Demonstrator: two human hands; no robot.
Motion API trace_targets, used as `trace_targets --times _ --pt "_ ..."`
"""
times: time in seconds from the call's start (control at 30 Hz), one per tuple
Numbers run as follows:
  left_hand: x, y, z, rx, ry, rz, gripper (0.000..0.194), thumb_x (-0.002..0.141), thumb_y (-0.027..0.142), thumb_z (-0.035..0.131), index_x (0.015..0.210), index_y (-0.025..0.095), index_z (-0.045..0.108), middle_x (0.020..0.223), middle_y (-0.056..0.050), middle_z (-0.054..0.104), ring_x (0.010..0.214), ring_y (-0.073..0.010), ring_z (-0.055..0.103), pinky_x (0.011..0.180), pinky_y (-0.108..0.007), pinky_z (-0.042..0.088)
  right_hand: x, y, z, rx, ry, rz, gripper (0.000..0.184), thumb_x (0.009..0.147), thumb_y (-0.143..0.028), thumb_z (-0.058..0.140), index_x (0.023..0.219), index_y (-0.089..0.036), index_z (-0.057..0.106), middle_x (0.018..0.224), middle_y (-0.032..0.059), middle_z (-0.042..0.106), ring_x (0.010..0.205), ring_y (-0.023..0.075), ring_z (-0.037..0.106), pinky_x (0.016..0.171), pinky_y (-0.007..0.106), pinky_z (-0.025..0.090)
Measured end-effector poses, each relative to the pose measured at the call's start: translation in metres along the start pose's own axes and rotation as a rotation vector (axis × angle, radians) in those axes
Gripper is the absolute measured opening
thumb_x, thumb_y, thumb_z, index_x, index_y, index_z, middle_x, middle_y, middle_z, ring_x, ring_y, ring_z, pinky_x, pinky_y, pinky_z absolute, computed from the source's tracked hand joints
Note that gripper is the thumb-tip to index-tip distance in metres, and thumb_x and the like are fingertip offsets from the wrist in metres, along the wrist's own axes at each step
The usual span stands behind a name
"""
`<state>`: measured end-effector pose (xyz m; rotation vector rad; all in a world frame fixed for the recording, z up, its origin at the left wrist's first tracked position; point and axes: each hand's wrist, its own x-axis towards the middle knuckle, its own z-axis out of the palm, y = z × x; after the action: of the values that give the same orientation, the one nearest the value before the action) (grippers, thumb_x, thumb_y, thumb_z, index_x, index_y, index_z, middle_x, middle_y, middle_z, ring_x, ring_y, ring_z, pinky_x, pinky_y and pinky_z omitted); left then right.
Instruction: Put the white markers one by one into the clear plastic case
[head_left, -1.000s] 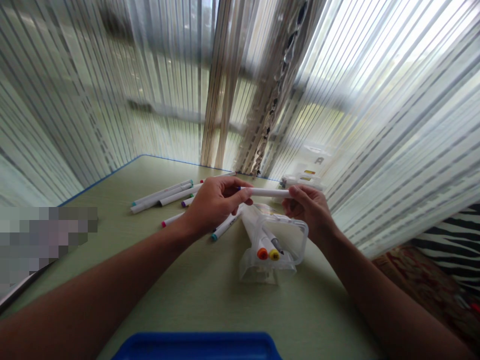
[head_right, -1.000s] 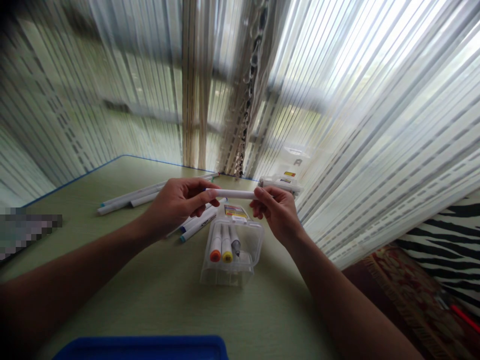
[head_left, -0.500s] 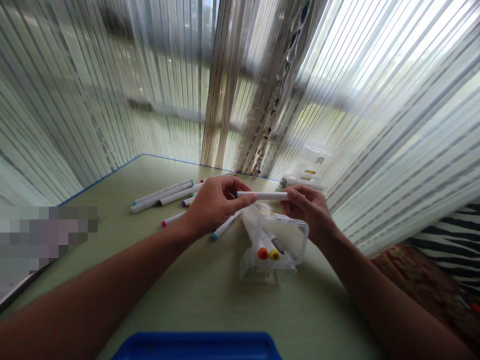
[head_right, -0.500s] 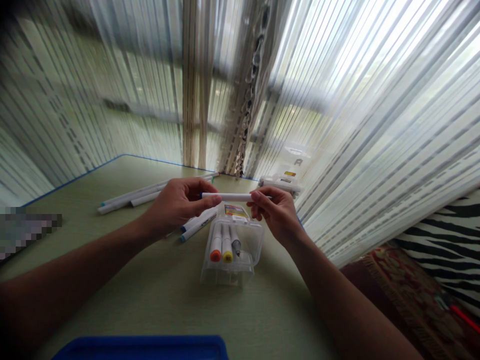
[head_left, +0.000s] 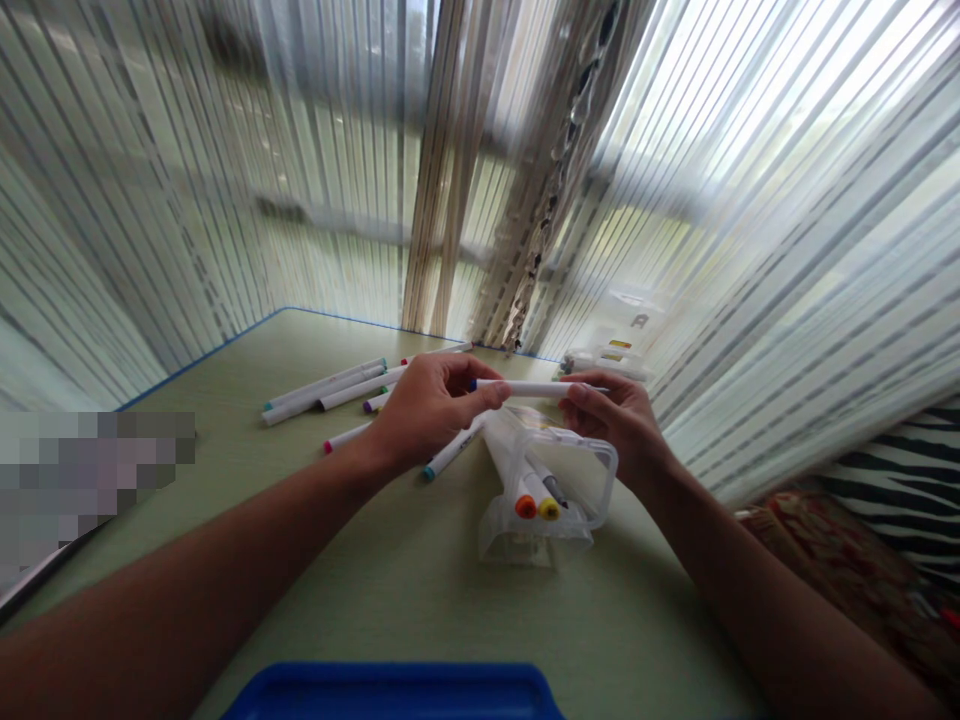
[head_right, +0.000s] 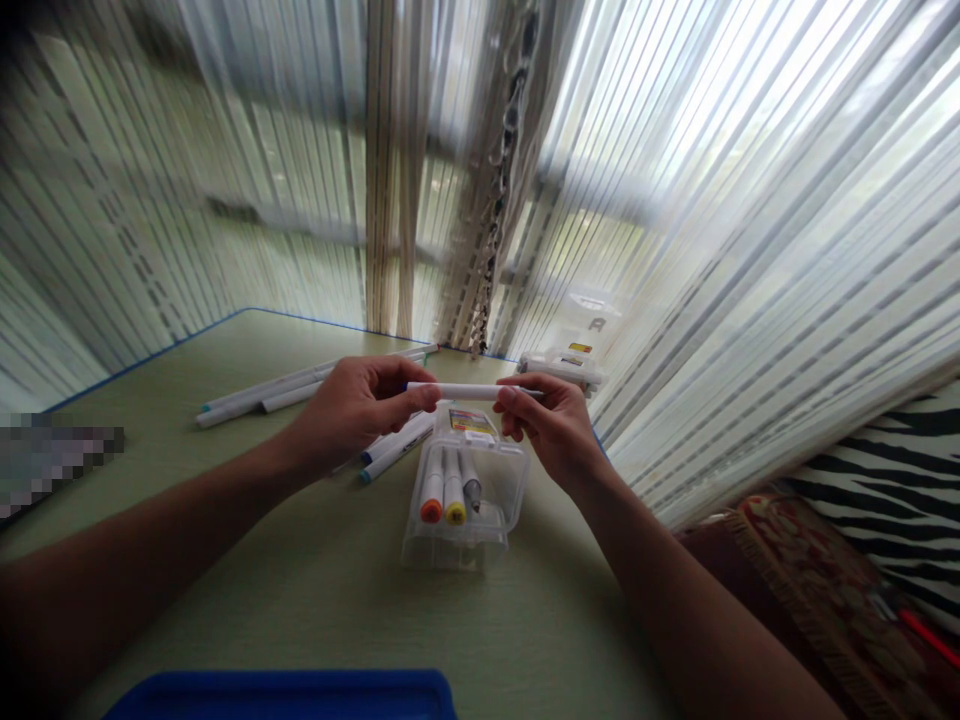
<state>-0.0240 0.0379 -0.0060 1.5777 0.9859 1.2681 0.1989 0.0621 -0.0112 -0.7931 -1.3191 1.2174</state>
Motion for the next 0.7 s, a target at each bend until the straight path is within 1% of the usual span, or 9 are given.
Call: trace_targets --times 0.13,0.3,0.5,0.7 --pt "-0.0004 0.0014 0.0011 -0.029 -0.007 -0.011 0.021 0.081 0.027 0.074 0.089 0.008 0.073 0.072 -0.006 0.070 0.049 -0.0062 0.047 0.043 -0.020 0.034 0.0013 0.0021 -0.0022 -0.005 0.000 -0.010 0.024 0.062 -0.034 0.092 0.075 -0.020 0.078 0.057 0.0008 0.069 0.041 0.0085 0.056 0.037 0.018 0.040" --pt "-0.0015 0.0027 0.0007 -0.098 -0.011 -0.029 0.016 0.084 0.021 0.069 0.090 0.007 0.073 0.075 -0.007 0.072 0.049 -0.0063 0.049 0.044 -0.021 0.035 0.0023 0.0035 -0.0043 0.009 0.000 -0.008 0.022 0.064 -0.033 0.090 0.076 -0.020 0.078 0.056 0.0004 0.068 0.042 0.0085 0.057 0.038 0.018 0.040" --pt "-0.0012 0.0023 -0.0002 -0.177 -0.034 -0.050 0.019 0.084 0.021 0.067 0.095 0.007 0.074 0.077 -0.009 0.074 0.048 -0.0070 0.049 0.044 -0.022 0.033 0.0025 0.0019 -0.0039 -0.031 0.028 0.001 0.025 0.065 -0.037 0.089 0.076 -0.019 0.075 0.055 -0.0004 0.066 0.041 0.0091 0.055 0.036 0.019 0.040" --pt "-0.0020 0.0037 0.0003 -0.226 -0.037 -0.055 0.024 0.085 0.024 0.067 0.101 0.007 0.073 0.079 -0.010 0.075 0.048 -0.0070 0.049 0.045 -0.022 0.033 0.0029 0.0016 -0.0029 -0.001 0.050 0.012 0.028 0.063 -0.040 0.090 0.072 -0.018 0.075 0.054 0.0010 0.067 0.039 0.0084 0.053 0.035 0.018 0.038"
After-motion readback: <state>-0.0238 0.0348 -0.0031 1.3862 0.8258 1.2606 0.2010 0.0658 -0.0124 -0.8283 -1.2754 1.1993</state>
